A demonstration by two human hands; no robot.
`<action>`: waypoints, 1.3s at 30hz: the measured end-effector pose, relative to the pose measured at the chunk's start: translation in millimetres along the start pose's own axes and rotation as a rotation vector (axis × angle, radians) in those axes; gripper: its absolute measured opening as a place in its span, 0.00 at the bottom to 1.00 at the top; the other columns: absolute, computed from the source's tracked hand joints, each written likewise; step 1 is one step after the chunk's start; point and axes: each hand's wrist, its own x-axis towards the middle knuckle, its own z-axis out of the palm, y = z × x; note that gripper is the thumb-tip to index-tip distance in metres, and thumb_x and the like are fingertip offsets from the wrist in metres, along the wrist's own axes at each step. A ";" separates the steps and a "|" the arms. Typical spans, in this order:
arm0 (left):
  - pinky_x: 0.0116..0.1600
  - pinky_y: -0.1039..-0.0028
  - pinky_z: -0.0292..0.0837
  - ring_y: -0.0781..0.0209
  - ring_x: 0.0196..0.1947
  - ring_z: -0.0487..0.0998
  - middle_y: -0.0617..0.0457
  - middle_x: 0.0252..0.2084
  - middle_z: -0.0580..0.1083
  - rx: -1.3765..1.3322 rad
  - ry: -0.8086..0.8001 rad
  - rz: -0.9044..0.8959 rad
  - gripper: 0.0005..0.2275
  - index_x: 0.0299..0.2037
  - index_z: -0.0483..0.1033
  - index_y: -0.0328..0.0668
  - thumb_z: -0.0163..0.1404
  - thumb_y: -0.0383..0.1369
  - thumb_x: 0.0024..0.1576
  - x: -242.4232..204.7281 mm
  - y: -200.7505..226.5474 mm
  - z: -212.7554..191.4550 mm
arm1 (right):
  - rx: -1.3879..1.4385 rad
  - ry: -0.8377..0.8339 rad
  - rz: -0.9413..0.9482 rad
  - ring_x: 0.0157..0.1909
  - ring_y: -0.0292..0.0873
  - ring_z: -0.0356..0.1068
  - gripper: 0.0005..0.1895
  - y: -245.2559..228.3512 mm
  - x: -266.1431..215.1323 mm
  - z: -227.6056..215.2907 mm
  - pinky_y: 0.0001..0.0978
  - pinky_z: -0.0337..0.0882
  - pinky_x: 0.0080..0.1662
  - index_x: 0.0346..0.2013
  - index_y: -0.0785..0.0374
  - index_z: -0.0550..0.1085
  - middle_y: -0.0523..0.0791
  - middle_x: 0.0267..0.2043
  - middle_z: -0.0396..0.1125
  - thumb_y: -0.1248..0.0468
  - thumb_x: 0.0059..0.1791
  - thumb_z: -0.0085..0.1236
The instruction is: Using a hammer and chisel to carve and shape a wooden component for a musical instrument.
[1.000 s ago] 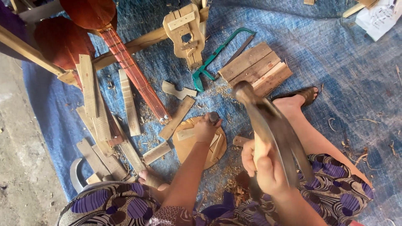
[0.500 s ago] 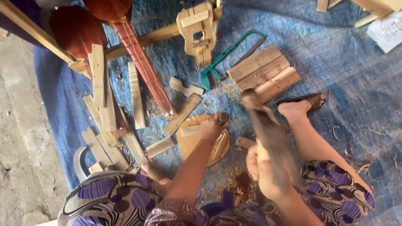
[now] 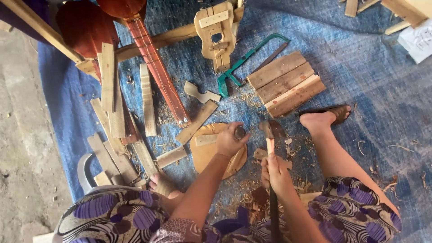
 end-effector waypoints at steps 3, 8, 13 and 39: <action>0.50 0.73 0.78 0.63 0.43 0.83 0.74 0.40 0.78 -0.058 -0.254 -0.193 0.17 0.43 0.72 0.86 0.54 0.62 0.44 1.3 11.4 6.4 | 0.089 0.058 0.286 0.08 0.44 0.54 0.34 56.4 20.9 -1.3 0.39 0.60 0.14 0.33 0.69 0.70 0.44 0.13 0.49 0.39 0.59 0.35; 0.44 0.72 0.75 0.62 0.35 0.79 0.62 0.30 0.73 -0.017 -0.186 0.316 0.13 0.35 0.73 0.63 0.57 0.50 0.44 -47.8 36.1 2.8 | -0.145 0.061 0.653 0.31 0.46 0.62 0.39 92.0 34.1 22.0 0.39 0.65 0.33 0.40 0.69 0.76 0.50 0.29 0.62 0.33 0.53 0.40; 0.44 0.66 0.75 0.53 0.34 0.75 0.53 0.31 0.71 -0.090 -0.219 0.775 0.19 0.31 0.70 0.52 0.55 0.55 0.44 -75.9 29.2 1.2 | -0.230 0.141 0.732 0.36 0.43 0.70 0.35 79.4 33.1 31.0 0.30 0.71 0.39 0.45 0.81 0.73 0.60 0.30 0.69 0.45 0.59 0.39; 0.56 0.61 0.74 0.50 0.52 0.80 0.55 0.43 0.79 -0.235 -0.241 -0.458 0.18 0.40 0.79 0.63 0.62 0.39 0.37 50.8 -39.0 -41.5 | 0.397 -0.052 0.712 0.14 0.37 0.51 0.33 120.2 47.3 5.3 0.34 0.56 0.20 0.35 0.64 0.70 0.38 0.18 0.48 0.37 0.59 0.36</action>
